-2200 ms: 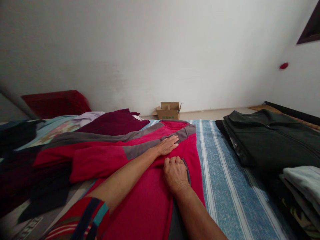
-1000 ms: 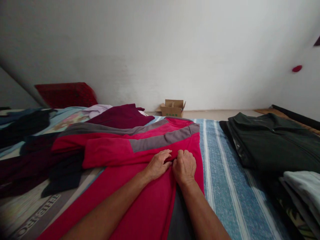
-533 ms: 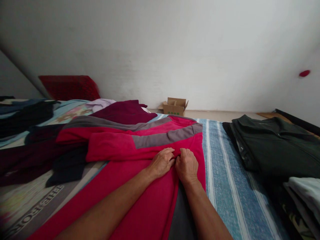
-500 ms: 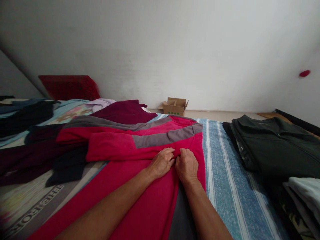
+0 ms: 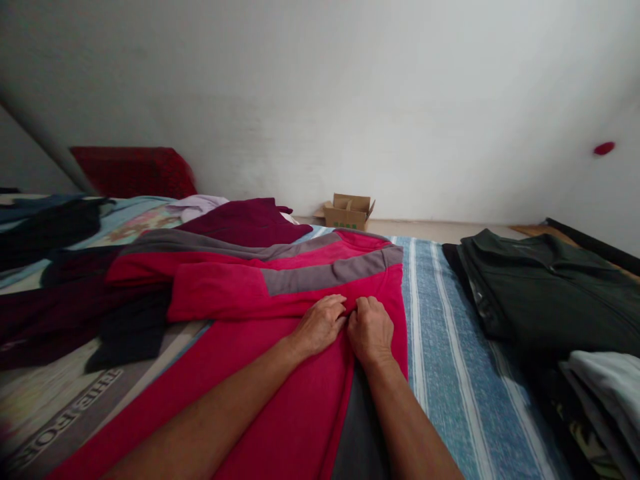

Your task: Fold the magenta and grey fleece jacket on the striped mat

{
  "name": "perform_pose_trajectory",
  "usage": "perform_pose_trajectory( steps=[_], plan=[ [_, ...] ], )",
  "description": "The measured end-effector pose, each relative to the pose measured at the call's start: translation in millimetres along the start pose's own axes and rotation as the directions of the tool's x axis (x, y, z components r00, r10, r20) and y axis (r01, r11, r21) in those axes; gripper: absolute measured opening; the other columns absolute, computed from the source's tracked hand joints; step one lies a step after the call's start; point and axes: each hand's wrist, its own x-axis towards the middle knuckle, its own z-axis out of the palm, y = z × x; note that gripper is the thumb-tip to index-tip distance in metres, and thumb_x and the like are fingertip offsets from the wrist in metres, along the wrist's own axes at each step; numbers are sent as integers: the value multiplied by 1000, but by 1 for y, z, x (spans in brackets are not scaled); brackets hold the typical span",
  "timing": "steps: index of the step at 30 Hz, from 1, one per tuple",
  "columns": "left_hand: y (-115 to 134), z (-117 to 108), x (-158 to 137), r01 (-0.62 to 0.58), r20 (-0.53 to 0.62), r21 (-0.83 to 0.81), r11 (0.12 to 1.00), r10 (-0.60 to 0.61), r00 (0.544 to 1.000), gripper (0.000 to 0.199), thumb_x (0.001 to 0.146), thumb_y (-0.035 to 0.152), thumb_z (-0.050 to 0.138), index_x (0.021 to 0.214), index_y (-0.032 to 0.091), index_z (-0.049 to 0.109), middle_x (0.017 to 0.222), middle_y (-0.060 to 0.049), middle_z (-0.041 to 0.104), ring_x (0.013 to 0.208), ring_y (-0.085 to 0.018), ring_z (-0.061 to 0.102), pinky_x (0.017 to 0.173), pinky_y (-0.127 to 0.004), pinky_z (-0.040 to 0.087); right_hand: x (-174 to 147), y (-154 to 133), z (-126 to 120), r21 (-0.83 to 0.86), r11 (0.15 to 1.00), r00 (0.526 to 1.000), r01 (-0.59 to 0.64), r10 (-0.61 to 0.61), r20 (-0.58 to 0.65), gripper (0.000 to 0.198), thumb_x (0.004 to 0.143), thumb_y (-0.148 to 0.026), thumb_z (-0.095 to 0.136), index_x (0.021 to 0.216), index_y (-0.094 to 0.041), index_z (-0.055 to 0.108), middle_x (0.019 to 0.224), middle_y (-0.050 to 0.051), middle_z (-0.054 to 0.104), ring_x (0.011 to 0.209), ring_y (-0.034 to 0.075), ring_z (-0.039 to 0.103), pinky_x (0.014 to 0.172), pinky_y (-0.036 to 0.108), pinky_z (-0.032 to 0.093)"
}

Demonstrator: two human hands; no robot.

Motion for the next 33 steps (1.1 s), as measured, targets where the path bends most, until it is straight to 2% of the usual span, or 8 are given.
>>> perform_pose_trajectory(
  steps=[9,16,22,27,33],
  plan=[
    [-3,5,1,60,-78,-107,992,-69,995,24,78,4,42,93,15,57,99,-10,61,102,-21,56,93,-36,46,0,-1,-2,-41,999,1000,-5,6,28,11,83,-21,52,84,-20,62,88,2,61,82,15,55,62,26,32],
    [-3,4,4,124,-106,-122,985,-138,985,26,79,5,39,94,17,55,93,-8,59,93,-21,55,87,-36,46,-1,-2,-2,-72,997,1000,20,-19,21,13,85,-24,52,82,-21,64,85,2,61,81,16,54,60,26,32],
    [-8,1,4,85,-95,-152,985,-100,990,34,65,-2,41,90,16,54,92,-7,59,92,-20,54,87,-35,46,-2,-2,-3,-115,984,990,136,-140,-25,16,85,-22,52,75,-21,66,81,3,61,83,19,50,69,28,33],
    [-12,3,8,142,-149,-168,976,-167,975,38,65,-4,36,91,17,56,91,-7,60,91,-20,56,87,-34,46,-2,-2,-3,-102,969,975,224,-222,28,19,86,-21,51,75,-21,66,83,5,62,83,19,48,72,29,33],
    [-12,2,6,113,-146,-188,976,-141,979,39,65,-4,35,91,17,57,90,-7,61,91,-19,57,85,-33,47,-1,-3,-3,-96,951,954,294,-285,95,21,86,-18,49,76,-21,67,84,5,62,85,19,49,70,30,33]
  ],
)
